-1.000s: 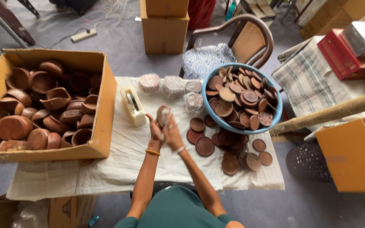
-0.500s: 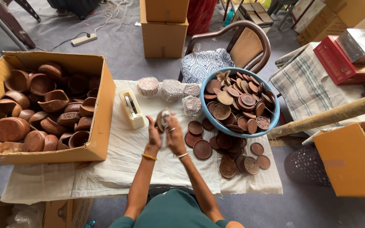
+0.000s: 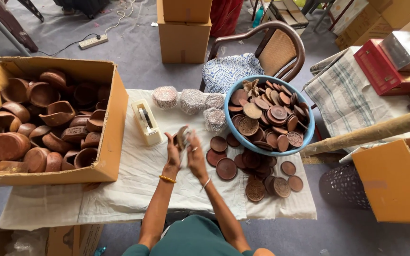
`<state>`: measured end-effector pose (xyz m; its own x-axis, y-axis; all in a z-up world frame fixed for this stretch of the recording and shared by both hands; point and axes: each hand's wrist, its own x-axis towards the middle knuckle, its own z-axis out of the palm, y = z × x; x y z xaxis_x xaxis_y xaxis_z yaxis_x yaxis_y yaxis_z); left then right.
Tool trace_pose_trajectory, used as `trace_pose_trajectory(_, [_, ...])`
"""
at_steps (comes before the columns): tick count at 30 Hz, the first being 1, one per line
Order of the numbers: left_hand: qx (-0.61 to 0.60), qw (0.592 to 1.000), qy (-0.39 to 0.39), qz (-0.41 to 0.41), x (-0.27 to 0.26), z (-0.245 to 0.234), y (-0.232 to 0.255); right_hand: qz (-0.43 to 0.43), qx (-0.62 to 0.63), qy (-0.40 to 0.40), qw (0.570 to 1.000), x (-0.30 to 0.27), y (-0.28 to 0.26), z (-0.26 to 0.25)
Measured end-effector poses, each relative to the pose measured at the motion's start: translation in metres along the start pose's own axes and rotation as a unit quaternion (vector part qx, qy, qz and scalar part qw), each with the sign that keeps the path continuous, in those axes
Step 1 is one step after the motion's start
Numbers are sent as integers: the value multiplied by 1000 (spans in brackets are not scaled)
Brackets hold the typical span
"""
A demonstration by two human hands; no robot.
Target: Wiping and cleaning small clay pots and lids with a cloth to prepare them for packaging.
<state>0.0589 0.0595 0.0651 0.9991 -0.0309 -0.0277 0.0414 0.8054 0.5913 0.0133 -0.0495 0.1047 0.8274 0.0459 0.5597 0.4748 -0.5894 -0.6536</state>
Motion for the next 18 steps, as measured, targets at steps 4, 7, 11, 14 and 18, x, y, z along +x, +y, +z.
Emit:
trace_pose_trajectory(4, [-8, 999, -15, -42, -8, 12, 12, 18, 107, -128, 986, -13, -30, -7])
trace_pose_trajectory(7, [24, 999, 2, -44, -21, 22, 15, -23, 50, -123, 991, -7, -12, 2])
trace_pose_trajectory(11, [41, 998, 31, -38, -19, 21, 9, -5, 3, -20, 1000, 8, 0, -3])
trace_pose_trajectory(14, [-42, 995, 29, -88, -8, 2, -4, 99, 122, -51, 986, 7, -12, -9])
trace_pose_trajectory(18, [38, 999, -9, 1, 15, -49, -38, 312, 159, -159, 923, -1, -53, -17])
